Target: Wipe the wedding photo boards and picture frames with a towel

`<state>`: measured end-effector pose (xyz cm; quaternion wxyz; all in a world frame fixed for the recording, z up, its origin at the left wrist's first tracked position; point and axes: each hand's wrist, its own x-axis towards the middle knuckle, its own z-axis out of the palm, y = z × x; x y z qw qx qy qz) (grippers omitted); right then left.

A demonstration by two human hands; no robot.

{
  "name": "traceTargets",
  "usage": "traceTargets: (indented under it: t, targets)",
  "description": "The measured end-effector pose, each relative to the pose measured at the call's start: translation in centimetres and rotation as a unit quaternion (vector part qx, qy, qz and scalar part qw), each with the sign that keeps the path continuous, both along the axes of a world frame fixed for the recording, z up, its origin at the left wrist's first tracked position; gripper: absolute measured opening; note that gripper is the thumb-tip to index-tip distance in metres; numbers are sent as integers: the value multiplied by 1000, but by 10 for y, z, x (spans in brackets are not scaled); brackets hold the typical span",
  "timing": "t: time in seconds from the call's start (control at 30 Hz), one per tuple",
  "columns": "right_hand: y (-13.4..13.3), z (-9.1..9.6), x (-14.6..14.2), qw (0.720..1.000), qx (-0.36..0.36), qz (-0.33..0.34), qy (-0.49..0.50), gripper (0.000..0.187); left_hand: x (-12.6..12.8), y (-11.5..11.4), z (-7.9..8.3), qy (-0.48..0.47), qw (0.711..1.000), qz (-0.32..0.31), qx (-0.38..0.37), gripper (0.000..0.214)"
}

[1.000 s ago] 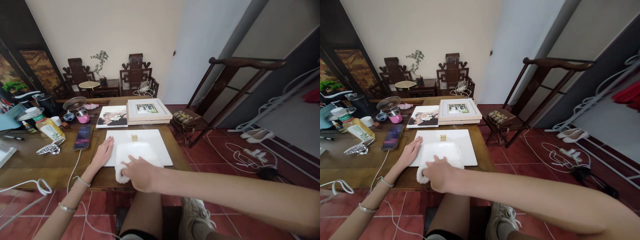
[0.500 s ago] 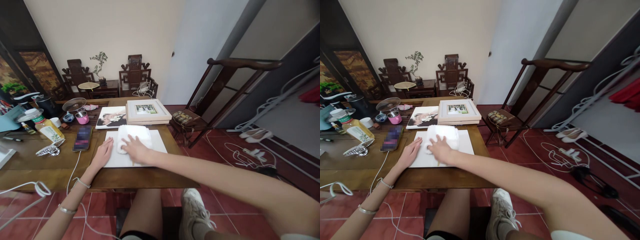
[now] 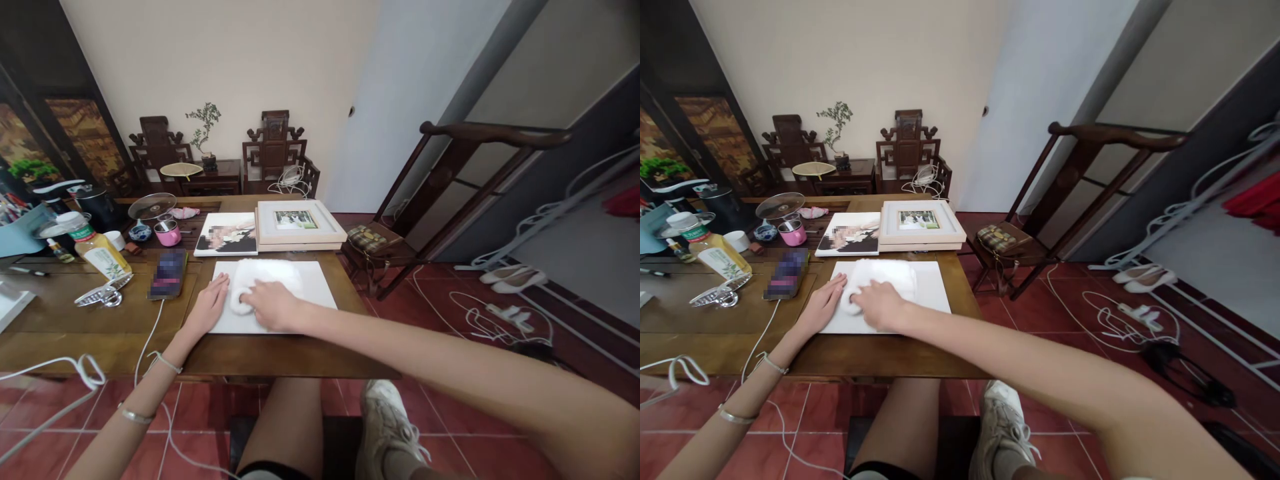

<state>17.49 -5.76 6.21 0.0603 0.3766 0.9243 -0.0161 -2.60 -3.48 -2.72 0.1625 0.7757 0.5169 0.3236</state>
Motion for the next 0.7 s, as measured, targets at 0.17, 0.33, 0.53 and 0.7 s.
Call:
traceTargets:
  t: [0.17,0.33,0.53,0.7]
  targets:
    - [38,-16,10,1000,31,-4,3,50,0,1,-1,4,1000,1,2,56]
    - [-3,-24,-3,999,16,29,-22,49,0,0,0,-7,1000,3,-3,55]
    - [-43,-20,-2,990,41,134,5,32,1,-4,4,-23,1000,10,-8,58]
    - [-1,-19,12,995,46,90,23,40,1,-2,3,-12,1000,2,-2,56]
